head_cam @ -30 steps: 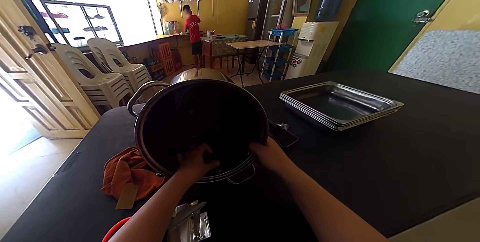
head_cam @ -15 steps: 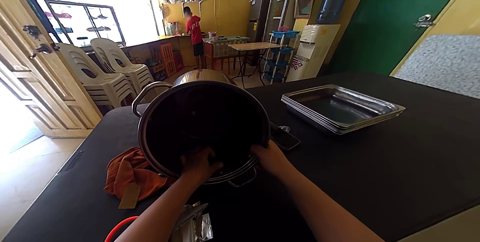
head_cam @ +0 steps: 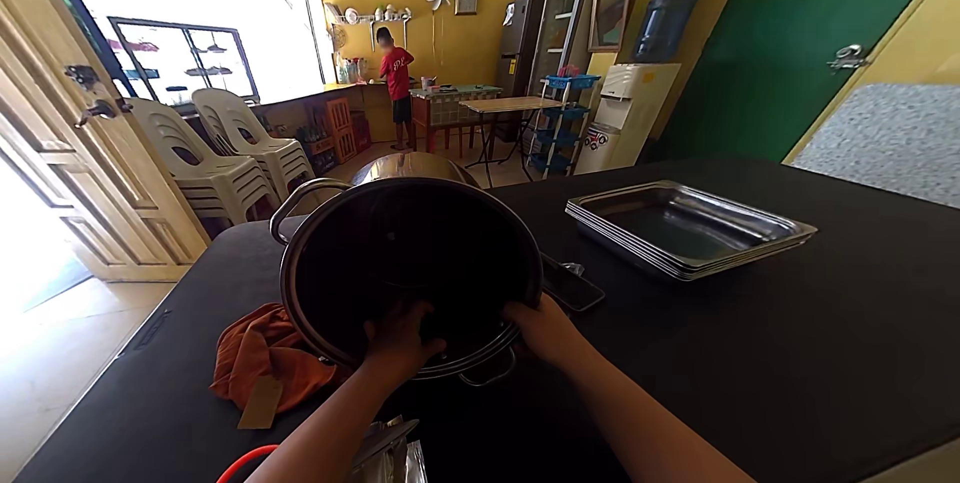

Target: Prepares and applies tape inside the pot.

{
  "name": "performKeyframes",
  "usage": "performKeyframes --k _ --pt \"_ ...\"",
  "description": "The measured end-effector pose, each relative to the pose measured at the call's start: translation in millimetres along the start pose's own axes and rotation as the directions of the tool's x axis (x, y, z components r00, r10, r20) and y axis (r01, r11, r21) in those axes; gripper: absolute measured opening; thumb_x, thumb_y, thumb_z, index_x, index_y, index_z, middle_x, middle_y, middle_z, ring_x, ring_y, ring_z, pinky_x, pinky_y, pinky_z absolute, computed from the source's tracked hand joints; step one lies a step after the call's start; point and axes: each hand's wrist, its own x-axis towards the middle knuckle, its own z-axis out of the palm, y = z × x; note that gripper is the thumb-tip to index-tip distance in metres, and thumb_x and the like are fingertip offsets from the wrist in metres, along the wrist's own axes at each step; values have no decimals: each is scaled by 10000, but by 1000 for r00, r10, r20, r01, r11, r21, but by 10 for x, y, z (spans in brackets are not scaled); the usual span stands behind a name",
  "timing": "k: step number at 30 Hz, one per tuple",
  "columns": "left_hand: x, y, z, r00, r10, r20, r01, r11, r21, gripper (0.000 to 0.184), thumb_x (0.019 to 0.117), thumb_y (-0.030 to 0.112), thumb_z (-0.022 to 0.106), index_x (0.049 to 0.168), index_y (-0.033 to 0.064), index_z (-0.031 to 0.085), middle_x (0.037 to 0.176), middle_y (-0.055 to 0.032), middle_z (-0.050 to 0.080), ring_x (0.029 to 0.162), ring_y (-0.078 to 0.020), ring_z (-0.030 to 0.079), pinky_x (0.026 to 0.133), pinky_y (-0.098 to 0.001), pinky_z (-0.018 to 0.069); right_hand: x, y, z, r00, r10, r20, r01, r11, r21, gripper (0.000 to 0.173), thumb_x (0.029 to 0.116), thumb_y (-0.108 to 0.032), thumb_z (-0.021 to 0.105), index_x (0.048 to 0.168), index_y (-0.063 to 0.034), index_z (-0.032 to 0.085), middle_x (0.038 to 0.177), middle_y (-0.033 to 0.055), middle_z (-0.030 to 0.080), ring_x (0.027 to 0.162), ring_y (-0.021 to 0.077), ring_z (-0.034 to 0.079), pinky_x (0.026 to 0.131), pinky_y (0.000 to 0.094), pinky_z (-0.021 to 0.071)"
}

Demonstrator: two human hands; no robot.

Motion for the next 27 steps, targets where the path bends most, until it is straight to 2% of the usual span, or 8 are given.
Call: performKeyframes --k 4,7,9,12,16,19,23,27 --pt "6 17 -79 997 16 82 -17 1000 12 586 923 393 769 1435 285 506 1697 -59 237 1527 -290 295 1128 -670 261 10 4 -19 1000 3 -11 -3 1000 13 220 1051 -127 519 1253 -55 571 710 120 623 492 160 583 482 288 514" --pt "21 -26 -141 994 15 105 -14 1000 -7 614 912 333 791 1439 307 477 1716 -51 168 1517 -301 308 1119 -665 290 15 -2 -20 1000 6 -11 -6 1000 18 233 1051 -127 521 1268 -58 566 709 120 621 488 158 578 478 282 509" --pt "25 -37 -106 997 7 73 -5 1000 -17 566 935 397 754 1427 288 496 1712 -55 185 1517 -294 310 1124 -658 280 21 -2 -11 1000 5 -18 -4 1000 20 228 1047 -127 523 1261 -60 568 703 119 617 480 159 575 472 283 509" --pt "25 -9 -6 999 -3 46 2 999 34 586 938 533 698 1427 271 511 1719 -51 173 1541 -268 262 1152 -626 228 25 -12 -17 1000 17 -16 -17 1000 10 229 1050 -132 519 1263 -59 560 706 119 614 490 161 580 483 286 511" --pt "66 -26 -53 993 3 118 -6 1000 28 569 949 442 719 1446 309 477 1722 -25 162 1554 -263 237 1143 -654 232 54 10 -24 1000 19 6 -19 1000 8 304 1046 -140 531 1344 -80 534 741 120 624 507 165 590 499 302 526" --pt "104 -80 -77 993 -9 115 12 1000 -22 634 923 424 748 1473 308 455 1700 -10 230 1542 -247 263 1158 -646 232 54 -6 -36 999 19 44 -18 1000 -5 361 1035 -146 534 1391 -93 498 796 99 627 543 145 599 524 296 531" --pt "82 -56 15 999 -44 33 44 999 -8 652 916 539 711 1471 282 485 1697 -31 245 1531 -242 289 1162 -629 223 65 19 -24 999 6 53 -6 1000 -5 340 1022 -155 534 1354 -88 506 787 73 616 539 125 589 519 283 520" --pt "91 -23 35 998 -62 18 62 998 4 563 943 444 709 1445 290 507 1695 -21 253 1516 -235 318 1153 -617 246 57 29 -23 998 16 54 -16 1000 1 333 1029 -147 529 1354 -81 510 795 80 617 546 128 592 523 280 523"
